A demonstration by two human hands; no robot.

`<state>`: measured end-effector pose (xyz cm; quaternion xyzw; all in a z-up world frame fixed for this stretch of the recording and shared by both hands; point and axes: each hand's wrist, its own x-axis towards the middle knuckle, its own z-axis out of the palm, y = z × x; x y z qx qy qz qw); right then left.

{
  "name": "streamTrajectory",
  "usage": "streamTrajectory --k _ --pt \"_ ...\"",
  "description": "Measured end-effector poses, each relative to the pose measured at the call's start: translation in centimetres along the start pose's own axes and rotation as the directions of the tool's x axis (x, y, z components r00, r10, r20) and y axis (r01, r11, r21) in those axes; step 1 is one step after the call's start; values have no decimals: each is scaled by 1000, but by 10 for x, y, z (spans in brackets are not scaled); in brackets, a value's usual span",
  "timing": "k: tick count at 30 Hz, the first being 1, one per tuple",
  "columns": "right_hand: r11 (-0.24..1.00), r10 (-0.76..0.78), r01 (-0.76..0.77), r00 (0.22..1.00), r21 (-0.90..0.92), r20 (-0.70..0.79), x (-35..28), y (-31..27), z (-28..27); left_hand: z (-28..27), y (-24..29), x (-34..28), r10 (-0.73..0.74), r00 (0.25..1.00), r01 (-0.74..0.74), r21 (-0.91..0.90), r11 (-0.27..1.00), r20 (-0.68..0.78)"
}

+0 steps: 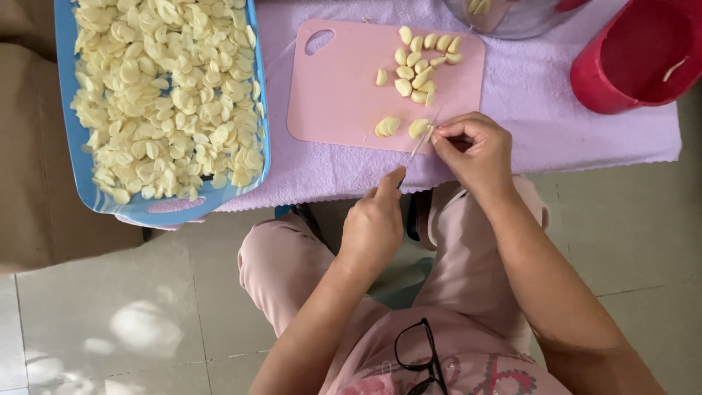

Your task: Slicing peeled garlic cloves into thin slices using a small knife on a cutting board.

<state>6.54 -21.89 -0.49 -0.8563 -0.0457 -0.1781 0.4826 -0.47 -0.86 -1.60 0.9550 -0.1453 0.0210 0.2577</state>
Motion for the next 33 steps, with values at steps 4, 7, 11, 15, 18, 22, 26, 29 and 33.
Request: streamTrajectory --k 4,7,11,15,18,22,26,29,33 --pt "999 25 -24 1000 49 -9 -6 6 1 -12 8 -8 -22 1000 27 -286 958 20" --pt "997 24 -24 1000 72 -7 -5 7 1 -18 9 -10 -18 999 26 -323 946 27" --pt "994 15 -16 1000 107 9 -4 3 -2 -21 8 -16 -19 999 33 -340 940 45" --pt "995 22 -24 1000 95 22 -5 4 -2 -20 12 -17 -21 999 35 -334 942 45" --pt "990 26 -29 999 141 20 -3 4 -3 -16 12 -13 -12 999 27 -331 943 46" --pt "992 19 -20 1000 122 15 -3 1 -3 -9 11 -10 0 1000 10 -319 948 29" --pt "991 23 -24 1000 132 14 -4 1 -3 -5 10 -4 11 1000 -3 -299 954 26" --pt "995 10 -11 1000 98 13 -2 -1 -3 10 8 -2 0 1000 5 -258 966 18" --pt "996 5 -6 1000 93 8 -2 1 -3 6 12 8 19 1000 -17 -176 984 8"
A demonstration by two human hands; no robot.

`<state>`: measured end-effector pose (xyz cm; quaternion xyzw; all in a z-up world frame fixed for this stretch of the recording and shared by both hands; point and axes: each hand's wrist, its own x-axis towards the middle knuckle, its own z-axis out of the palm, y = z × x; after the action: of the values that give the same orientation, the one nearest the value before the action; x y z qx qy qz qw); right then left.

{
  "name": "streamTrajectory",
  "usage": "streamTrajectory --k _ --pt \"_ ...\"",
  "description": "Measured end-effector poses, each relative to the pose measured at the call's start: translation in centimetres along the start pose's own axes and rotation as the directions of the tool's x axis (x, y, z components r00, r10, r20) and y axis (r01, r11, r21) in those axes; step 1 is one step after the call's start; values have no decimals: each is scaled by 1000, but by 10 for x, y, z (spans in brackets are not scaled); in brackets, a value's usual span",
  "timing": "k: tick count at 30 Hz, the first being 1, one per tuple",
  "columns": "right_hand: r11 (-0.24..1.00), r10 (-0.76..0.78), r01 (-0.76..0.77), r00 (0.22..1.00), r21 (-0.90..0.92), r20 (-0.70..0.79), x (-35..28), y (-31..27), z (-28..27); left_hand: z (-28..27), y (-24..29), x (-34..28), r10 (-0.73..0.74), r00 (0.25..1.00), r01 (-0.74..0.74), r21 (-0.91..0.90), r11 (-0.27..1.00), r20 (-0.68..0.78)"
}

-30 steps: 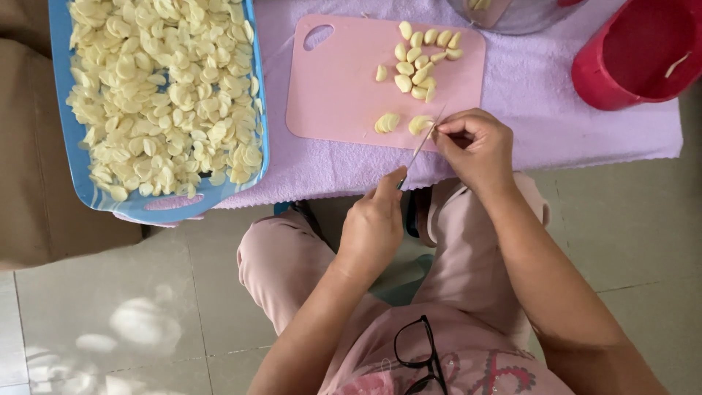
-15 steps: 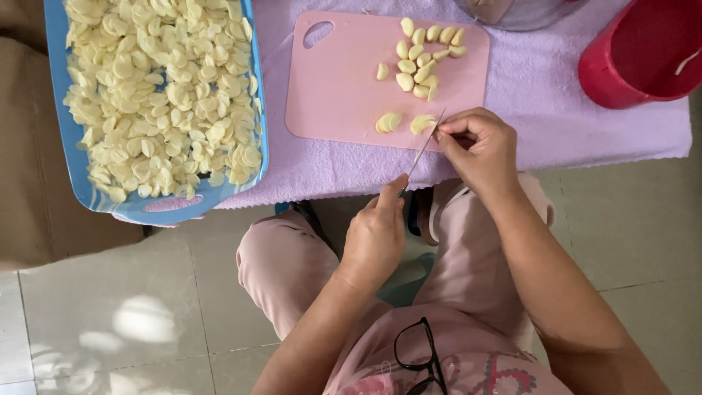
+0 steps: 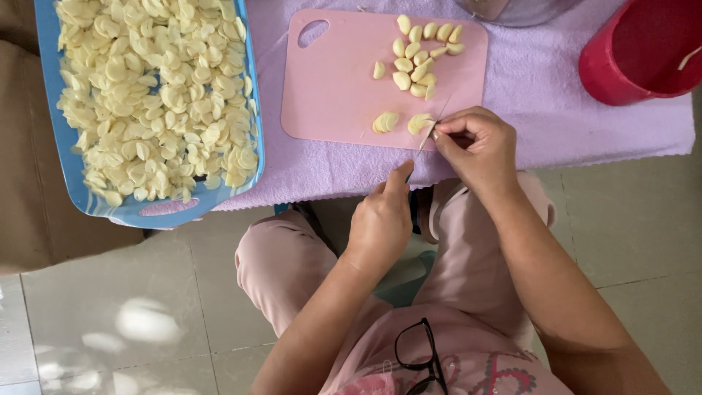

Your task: Slicing peeled garlic cloves into thin slices using a small knife on a cutting board.

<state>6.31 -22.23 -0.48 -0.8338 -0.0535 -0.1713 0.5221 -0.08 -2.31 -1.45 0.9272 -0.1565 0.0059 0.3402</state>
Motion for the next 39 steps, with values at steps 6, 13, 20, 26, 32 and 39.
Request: streamTrajectory --k 6,13,20,26,32,39 --pt "998 -7 7 1000 -60 5 -1 1 1 19 -1 14 13 1000 -11 89 996 -11" --pt "999 -1 1 1000 -52 -17 1 -5 2 7 -1 2 91 993 -72 221 973 -76" --pt "997 71 -70 996 23 -52 -2 -14 7 -26 -1 -7 -100 991 115 -194 974 85" --pt "998 65 -66 993 -2 -101 -5 -25 14 -13 1 4 -142 985 160 -206 965 102" --pt "795 503 -414 859 443 -99 -4 -30 8 -36 12 5 -212 971 240 -421 875 113" --pt "873 325 -160 895 461 -305 128 -47 -89 -54 -8 -6 -173 967 242 -452 858 188"
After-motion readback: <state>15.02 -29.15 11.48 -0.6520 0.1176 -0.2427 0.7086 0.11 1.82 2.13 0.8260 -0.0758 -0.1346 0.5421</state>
